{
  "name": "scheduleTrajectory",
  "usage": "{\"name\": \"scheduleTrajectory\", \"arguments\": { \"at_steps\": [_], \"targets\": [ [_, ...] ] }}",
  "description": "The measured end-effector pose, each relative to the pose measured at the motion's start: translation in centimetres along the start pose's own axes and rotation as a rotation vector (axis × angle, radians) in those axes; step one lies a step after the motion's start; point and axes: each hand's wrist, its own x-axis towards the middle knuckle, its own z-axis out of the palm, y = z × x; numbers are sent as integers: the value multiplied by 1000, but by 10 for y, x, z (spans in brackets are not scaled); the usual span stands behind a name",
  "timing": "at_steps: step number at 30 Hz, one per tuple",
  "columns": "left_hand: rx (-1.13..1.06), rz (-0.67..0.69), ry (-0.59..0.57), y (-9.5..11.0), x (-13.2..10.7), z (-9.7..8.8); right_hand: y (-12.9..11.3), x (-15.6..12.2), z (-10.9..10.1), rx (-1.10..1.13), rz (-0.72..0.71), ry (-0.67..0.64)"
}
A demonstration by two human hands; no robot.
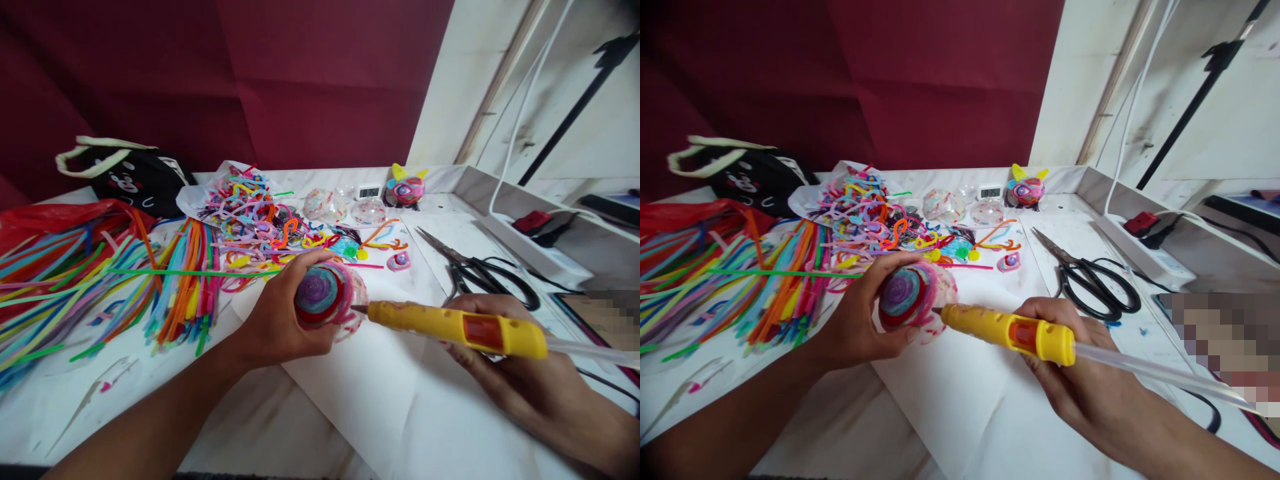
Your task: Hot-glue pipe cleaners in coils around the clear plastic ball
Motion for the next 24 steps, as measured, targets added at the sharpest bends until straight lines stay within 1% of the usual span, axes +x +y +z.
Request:
{"name": "scheduleTrajectory", "arguments": {
  "at_steps": [8, 11, 14, 22, 24],
  "targets": [
    [-7, 13, 3, -1, 0, 0, -1, 0, -1, 28, 18, -39],
    [-7, 21, -7, -2, -1, 0, -1, 0, -2, 17, 10, -52],
    [-1, 40, -16, -4, -2, 0, -1, -1, -3, -1, 33, -67],
    [7, 46, -6, -3, -1, 1, 2, -6, -4, 4, 40, -83],
    [11, 40, -4, -3, -1, 0, 2, -6, -3, 5, 25, -64]
  ]
}}
